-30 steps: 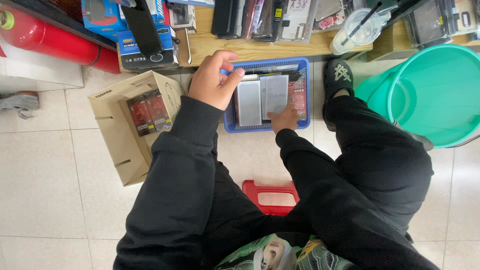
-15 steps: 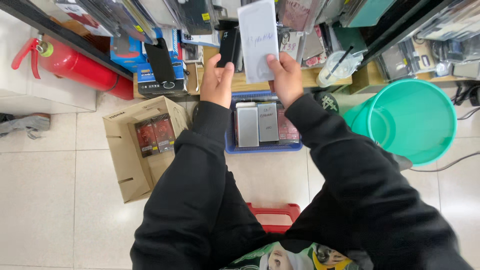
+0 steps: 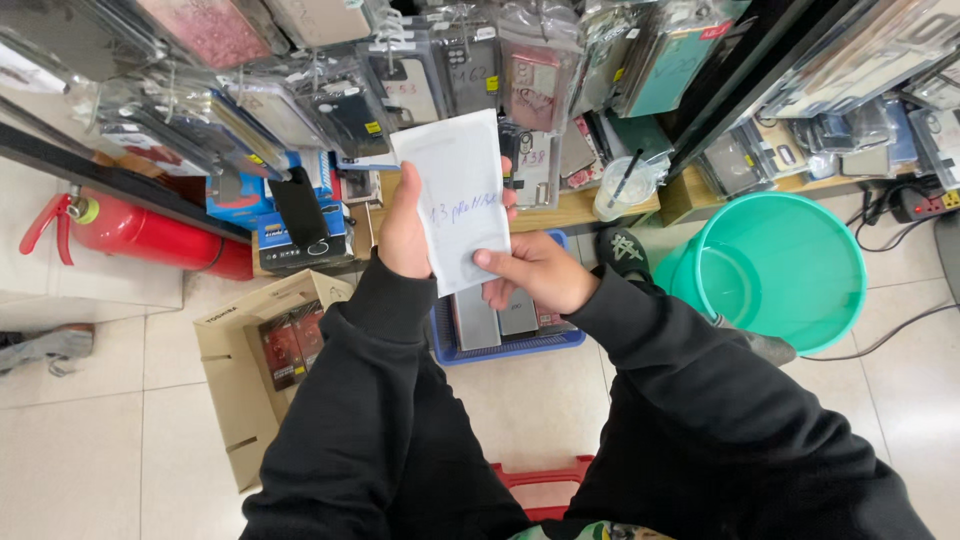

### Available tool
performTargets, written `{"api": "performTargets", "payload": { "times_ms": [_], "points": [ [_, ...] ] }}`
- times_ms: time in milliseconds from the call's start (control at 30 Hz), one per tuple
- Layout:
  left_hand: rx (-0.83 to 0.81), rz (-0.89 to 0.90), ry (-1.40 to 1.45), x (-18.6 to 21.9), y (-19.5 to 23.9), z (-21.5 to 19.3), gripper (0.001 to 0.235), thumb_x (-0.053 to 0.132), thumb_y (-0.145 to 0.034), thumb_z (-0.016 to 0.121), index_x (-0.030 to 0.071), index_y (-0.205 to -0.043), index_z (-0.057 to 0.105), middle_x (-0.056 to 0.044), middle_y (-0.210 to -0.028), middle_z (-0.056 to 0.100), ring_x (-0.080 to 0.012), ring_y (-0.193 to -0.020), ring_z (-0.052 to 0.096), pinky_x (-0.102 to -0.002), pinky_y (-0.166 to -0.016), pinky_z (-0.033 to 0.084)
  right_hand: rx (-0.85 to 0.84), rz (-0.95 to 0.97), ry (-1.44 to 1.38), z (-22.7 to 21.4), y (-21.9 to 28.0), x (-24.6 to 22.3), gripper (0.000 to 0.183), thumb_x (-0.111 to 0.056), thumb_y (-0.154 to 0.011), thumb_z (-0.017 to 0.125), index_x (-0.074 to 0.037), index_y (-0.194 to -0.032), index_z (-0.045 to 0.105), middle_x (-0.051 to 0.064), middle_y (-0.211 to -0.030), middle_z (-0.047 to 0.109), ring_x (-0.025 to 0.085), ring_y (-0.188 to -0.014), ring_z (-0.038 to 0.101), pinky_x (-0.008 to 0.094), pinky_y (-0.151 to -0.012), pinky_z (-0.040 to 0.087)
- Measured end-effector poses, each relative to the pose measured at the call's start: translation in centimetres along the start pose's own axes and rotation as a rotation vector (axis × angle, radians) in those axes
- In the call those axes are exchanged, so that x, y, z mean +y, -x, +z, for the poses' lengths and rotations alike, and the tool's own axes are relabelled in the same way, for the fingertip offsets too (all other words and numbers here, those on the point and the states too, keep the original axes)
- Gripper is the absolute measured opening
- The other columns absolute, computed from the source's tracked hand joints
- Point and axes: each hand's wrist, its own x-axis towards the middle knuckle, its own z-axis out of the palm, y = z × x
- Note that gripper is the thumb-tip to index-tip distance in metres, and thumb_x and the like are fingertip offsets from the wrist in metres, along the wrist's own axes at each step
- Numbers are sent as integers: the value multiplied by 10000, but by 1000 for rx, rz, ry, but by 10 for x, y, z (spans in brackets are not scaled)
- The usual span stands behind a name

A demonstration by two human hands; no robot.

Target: The person sits on a low stool and unpacks several phone screen protectors from their packaging. They peel off the protective films and apply the screen protectors to different smartphones, smoothing them out with their fingers.

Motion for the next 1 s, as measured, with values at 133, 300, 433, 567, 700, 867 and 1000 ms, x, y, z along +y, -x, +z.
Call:
{"api": "performTargets", "payload": {
  "times_ms": [133,300,433,567,700,867,1000],
  "points": [
    [120,29,-5,0,-5,18,872,752,-854,440,77,-1406,440,-280,-1353,543,-434,-1139,605,-571,-915,538,-61,24,-36,-5,-3,2,314,-184,-970,598,35,-756,669,163,-590,653,202,-497,682,321,-513,597],
    [194,-33,101,-16,12,32,885,792,-812,450,80,-1331,533,-220,-1186,651,-360,-968,672,-520,-738,606,-156,-17,101,-18,-2,17,340,-175,-955,620,-24,-651,632,95,-510,596,138,-420,594,252,-467,520],
    [236,-9,114,-21,19,28,874,802,-816,427,91,-1307,557,-198,-1135,669,-336,-881,681,-507,-655,625,-228,-21,159,-18,-3,17,348,-179,-971,602,-36,-653,622,69,-502,583,132,-430,595,238,-483,517],
    [239,-75,151,-15,28,34,835,787,-807,472,102,-1270,586,-195,-1092,690,-353,-857,694,-497,-674,615,-257,7,120,-12,2,15,360,-184,-973,601,-33,-647,620,80,-504,593,142,-432,596,256,-487,519],
    [177,-134,215,-17,39,36,859,809,-802,461,95,-1258,603,-278,-1104,668,-429,-814,679,-601,-619,593,-311,83,-11,2,15,6,330,-190,-960,624,-31,-670,625,112,-526,612,179,-473,641,286,-504,542],
    [241,-62,205,-42,44,17,766,761,-860,434,131,-1253,621,-209,-1113,702,-351,-845,707,-480,-700,615,-236,142,-156,17,28,5,219,-88,-922,648,27,-738,631,161,-539,599,243,-479,648,344,-484,551],
    [229,-19,147,-53,43,9,721,737,-895,416,146,-1253,621,-201,-1102,708,-321,-850,712,-429,-721,617,-111,198,-304,17,32,23,119,-6,-870,678,67,-795,621,189,-556,584,283,-489,641,380,-493,563]
  ]
}}
